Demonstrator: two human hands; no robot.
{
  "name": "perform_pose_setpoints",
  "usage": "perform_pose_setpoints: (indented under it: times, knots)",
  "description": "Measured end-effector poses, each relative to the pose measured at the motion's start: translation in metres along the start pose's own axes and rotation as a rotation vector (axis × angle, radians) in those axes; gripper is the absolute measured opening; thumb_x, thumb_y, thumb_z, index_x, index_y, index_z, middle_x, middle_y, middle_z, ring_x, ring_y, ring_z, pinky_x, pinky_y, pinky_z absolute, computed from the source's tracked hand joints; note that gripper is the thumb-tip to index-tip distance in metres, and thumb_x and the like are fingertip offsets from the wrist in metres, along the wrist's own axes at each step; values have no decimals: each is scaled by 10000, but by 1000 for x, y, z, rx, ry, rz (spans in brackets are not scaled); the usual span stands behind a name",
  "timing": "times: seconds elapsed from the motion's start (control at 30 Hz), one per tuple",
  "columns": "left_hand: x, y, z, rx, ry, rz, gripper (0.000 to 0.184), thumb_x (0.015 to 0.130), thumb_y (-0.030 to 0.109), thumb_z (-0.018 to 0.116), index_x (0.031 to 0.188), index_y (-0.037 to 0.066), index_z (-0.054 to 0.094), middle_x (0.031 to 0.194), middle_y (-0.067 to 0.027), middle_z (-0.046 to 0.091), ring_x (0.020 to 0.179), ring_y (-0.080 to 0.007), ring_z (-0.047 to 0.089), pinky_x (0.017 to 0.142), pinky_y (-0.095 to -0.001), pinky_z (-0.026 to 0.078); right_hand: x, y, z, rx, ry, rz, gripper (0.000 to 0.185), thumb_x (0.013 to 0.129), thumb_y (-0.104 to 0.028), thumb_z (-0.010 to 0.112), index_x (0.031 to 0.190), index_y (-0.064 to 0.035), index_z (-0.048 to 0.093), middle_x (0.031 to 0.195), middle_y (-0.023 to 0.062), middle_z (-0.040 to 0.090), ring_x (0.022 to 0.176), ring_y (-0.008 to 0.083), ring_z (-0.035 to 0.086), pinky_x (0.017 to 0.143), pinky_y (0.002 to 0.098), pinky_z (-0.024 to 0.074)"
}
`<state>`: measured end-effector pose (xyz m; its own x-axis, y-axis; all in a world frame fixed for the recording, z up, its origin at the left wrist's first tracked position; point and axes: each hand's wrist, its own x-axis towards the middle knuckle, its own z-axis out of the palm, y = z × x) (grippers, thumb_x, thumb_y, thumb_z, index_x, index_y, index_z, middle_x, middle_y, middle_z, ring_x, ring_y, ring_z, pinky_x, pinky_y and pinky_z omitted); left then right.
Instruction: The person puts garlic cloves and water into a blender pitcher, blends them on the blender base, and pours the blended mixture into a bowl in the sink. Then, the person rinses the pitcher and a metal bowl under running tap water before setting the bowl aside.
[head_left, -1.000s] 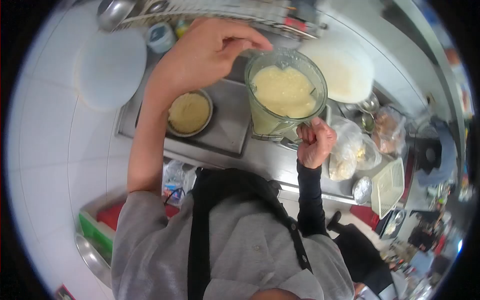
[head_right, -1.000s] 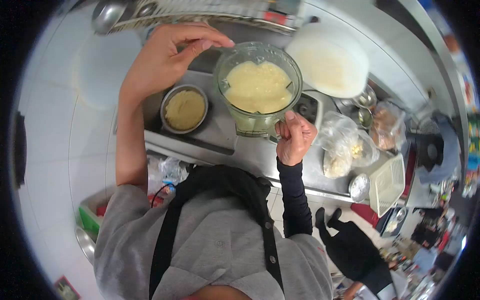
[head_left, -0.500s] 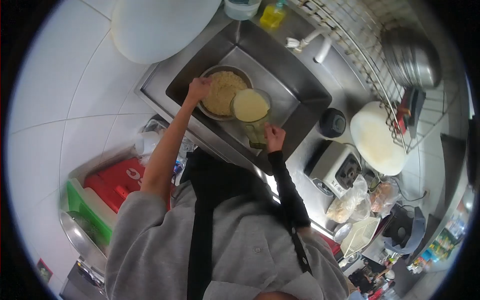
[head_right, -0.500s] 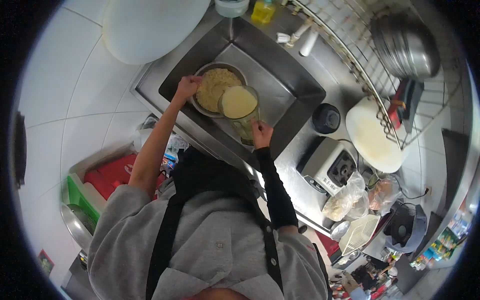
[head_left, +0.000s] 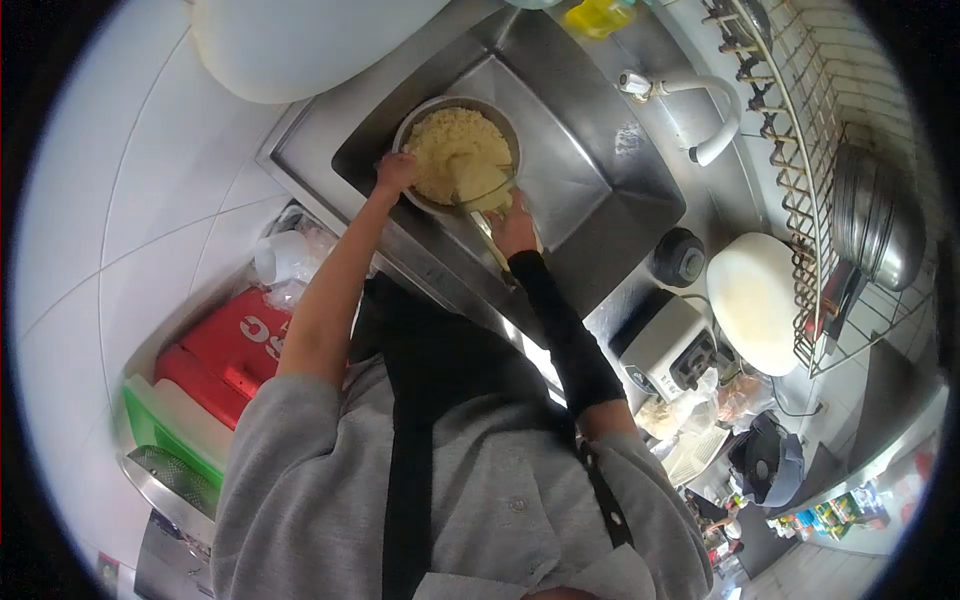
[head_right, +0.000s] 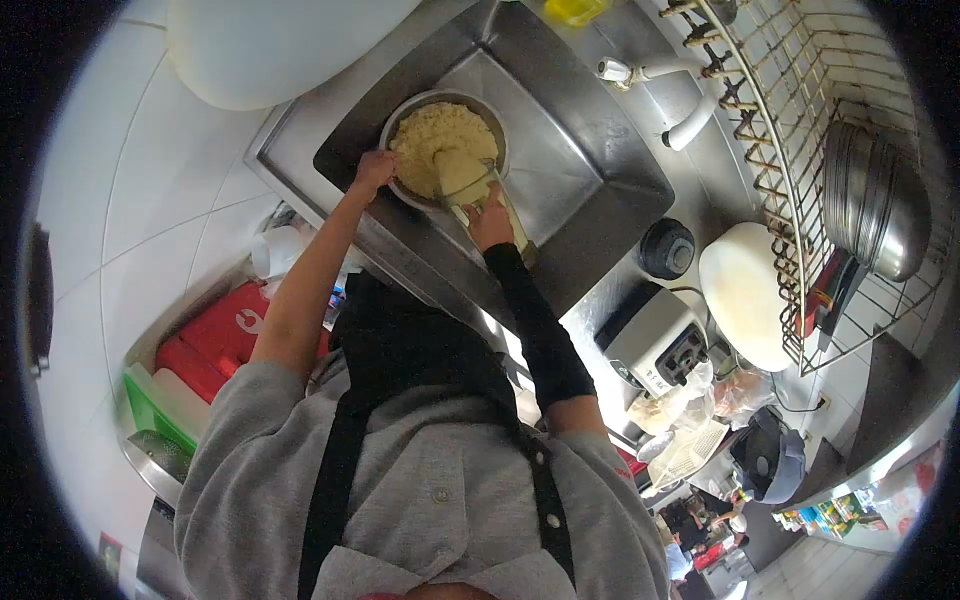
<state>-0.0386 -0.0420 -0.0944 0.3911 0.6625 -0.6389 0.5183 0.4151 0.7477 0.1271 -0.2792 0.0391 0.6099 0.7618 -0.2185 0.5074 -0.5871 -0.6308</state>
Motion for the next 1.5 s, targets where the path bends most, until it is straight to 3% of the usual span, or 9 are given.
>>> perform_pose_setpoints:
  times: [0.1, 0.23, 0.43, 0.53, 0.7, 1.03, 1.23, 1.43, 1.5]
  knots:
    - [-6, 9, 7, 254, -70, -71, 186, 984, 213, 554, 903, 60, 623, 700, -46, 560, 578, -157, 504, 553, -334, 442, 14, -22, -11, 55, -173, 122, 629, 856, -239, 705, 1318, 25, 369, 854, 327, 620, 842, 503, 600, 695, 537, 475]
    - [-20, 27, 10, -73, -199, -300, 263, 999, 214, 521, 780, 75, 481, 670, -28, 417, 548, -162, 407, 521, -365, 368, 36, -26, 5, -110, -221, 110, 637, 855, -229, 705, 1329, 26, 365, 892, 343, 620, 910, 501, 600, 750, 540, 474]
    - [36, -72, 55, -249, 103, -408, 213, 900, 240, 563, 859, 34, 594, 714, -114, 544, 591, -214, 518, 482, -405, 363, 69, -53, 21, -131, -273, 101, 578, 854, -234, 693, 1277, 63, 434, 925, 321, 635, 902, 482, 613, 786, 529, 483]
    - [-15, 0, 37, -395, 165, -428, 247, 950, 121, 457, 736, 90, 337, 655, -52, 323, 466, -171, 252, 459, -384, 222, 92, -55, 41, -217, -245, 38, 529, 840, -232, 695, 1219, 75, 491, 947, 309, 644, 925, 460, 624, 813, 509, 496]
    - [-43, 52, 25, -513, 229, -527, 202, 971, 143, 416, 786, 63, 425, 697, -92, 394, 441, -219, 287, 426, -411, 282, 147, -43, 69, -285, -215, 121, 413, 806, -259, 700, 1058, 60, 628, 978, 262, 669, 1001, 405, 635, 872, 461, 516]
    - [-38, 41, 22, -653, 147, -619, 167, 979, 178, 464, 889, 38, 453, 790, -116, 471, 519, -229, 407, 473, -405, 384, 237, -22, 59, -383, -742, 407, 436, 893, -438, 613, 742, -34, 676, 585, 113, 639, 499, 220, 644, 483, 368, 529]
    - [-23, 33, 14, -655, 43, -358, 210, 884, 213, 523, 733, 70, 491, 585, -67, 439, 459, -242, 436, 440, -420, 337, 223, -61, 17, -130, -529, 468, 465, 906, -424, 627, 713, -1, 642, 616, 155, 636, 460, 212, 611, 432, 360, 474]
    - [80, 26, -11, 124, -92, 223, 278, 943, 180, 545, 1137, -13, 590, 848, -90, 609, 721, -196, 583, 636, -316, 458, 171, -40, -19, -80, -407, 221, 474, 876, -373, 677, 669, 49, 619, 599, 151, 636, 460, 200, 601, 415, 329, 462]
    - [81, 53, -3, 219, -48, 454, 246, 920, 242, 576, 977, 9, 628, 846, -83, 640, 752, -191, 618, 644, -333, 475, 125, -47, -56, 112, -468, 384, 433, 871, -312, 701, 1022, 63, 546, 612, 104, 601, 473, 183, 571, 444, 337, 465]
